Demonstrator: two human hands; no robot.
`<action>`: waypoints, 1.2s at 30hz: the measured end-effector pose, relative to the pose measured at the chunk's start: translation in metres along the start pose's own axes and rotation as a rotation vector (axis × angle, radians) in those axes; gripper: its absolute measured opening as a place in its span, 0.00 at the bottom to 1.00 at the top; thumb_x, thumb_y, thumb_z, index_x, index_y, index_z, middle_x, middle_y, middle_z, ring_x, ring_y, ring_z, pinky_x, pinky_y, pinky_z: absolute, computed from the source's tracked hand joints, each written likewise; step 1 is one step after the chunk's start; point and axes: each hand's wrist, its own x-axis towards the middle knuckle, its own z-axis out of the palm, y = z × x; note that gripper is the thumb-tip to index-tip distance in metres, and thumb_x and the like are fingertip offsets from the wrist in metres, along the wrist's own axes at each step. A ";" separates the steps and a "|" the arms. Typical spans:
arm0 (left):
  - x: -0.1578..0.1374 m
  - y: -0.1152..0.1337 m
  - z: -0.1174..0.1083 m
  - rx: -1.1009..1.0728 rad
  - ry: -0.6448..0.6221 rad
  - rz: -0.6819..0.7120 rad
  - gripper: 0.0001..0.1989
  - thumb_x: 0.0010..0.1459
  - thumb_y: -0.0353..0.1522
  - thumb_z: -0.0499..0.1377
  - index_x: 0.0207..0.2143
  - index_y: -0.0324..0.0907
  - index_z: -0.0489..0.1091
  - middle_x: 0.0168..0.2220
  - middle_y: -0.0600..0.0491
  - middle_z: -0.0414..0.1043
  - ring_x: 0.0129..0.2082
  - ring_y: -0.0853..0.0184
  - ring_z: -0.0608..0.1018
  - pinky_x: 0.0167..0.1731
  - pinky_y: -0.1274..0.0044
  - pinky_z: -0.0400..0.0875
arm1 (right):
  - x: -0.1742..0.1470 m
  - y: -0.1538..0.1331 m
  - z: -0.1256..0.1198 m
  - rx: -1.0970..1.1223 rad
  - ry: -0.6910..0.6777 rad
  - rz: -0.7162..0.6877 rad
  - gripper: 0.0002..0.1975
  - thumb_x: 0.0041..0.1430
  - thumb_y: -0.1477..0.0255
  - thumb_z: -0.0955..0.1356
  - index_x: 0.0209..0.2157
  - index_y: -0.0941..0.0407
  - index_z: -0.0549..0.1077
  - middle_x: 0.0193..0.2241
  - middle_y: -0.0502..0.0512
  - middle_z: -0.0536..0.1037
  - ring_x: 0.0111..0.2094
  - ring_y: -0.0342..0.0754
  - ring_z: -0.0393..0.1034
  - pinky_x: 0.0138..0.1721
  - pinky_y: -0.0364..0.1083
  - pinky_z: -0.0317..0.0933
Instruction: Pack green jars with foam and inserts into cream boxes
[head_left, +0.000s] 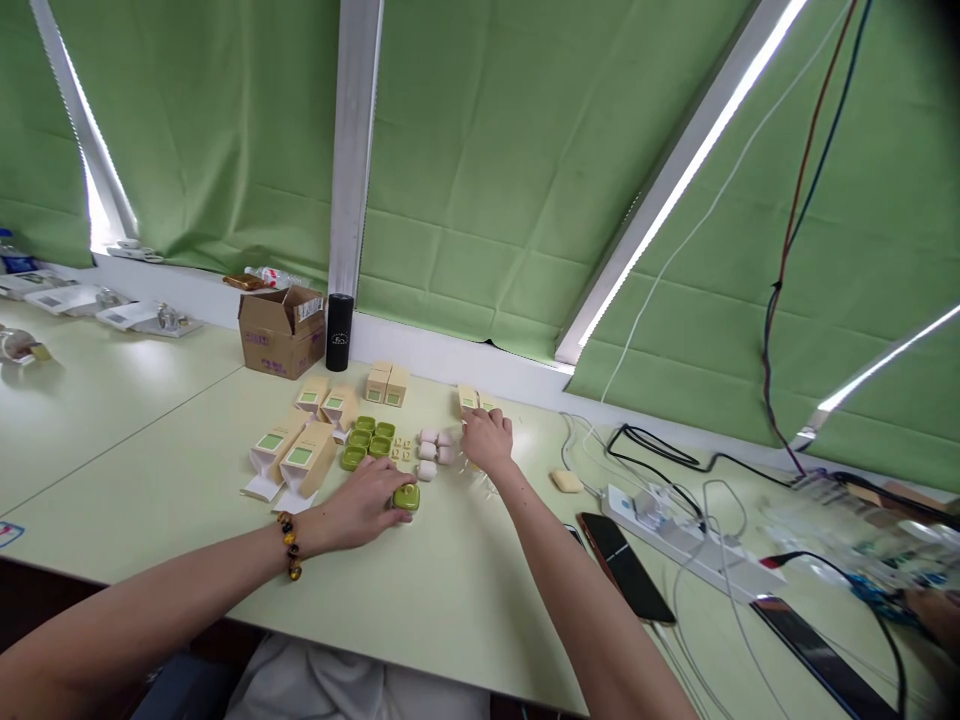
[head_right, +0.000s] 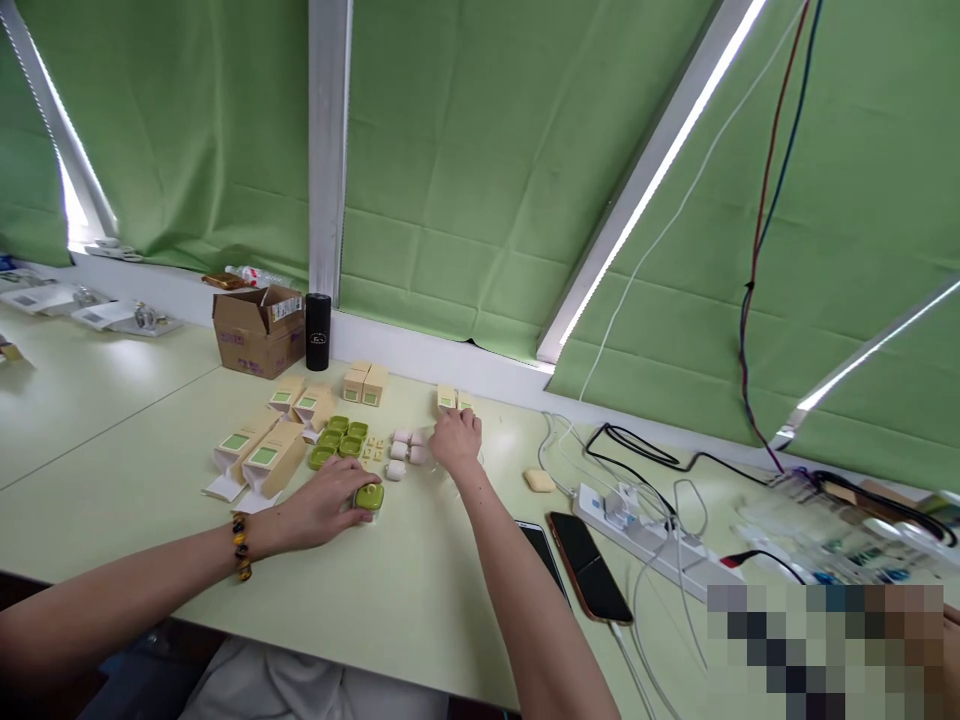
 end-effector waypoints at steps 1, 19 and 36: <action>0.000 0.000 0.000 -0.001 0.000 0.005 0.18 0.64 0.38 0.66 0.55 0.45 0.73 0.45 0.48 0.74 0.51 0.56 0.73 0.52 0.67 0.65 | 0.008 0.000 0.003 -0.012 -0.028 0.006 0.18 0.65 0.75 0.64 0.52 0.54 0.79 0.58 0.63 0.76 0.60 0.63 0.60 0.57 0.57 0.50; 0.000 0.001 -0.009 -0.111 0.411 0.047 0.17 0.71 0.37 0.55 0.59 0.43 0.69 0.54 0.43 0.74 0.58 0.53 0.70 0.60 0.57 0.66 | 0.018 -0.016 0.014 0.123 0.265 -0.037 0.22 0.67 0.79 0.58 0.55 0.56 0.75 0.61 0.67 0.72 0.57 0.63 0.61 0.53 0.60 0.53; 0.045 0.033 -0.037 -1.099 0.432 -0.095 0.27 0.68 0.46 0.60 0.65 0.46 0.62 0.59 0.42 0.74 0.58 0.58 0.77 0.57 0.64 0.74 | -0.137 -0.068 0.006 0.442 0.677 -0.624 0.34 0.67 0.78 0.61 0.72 0.46 0.57 0.63 0.61 0.74 0.61 0.63 0.69 0.58 0.64 0.62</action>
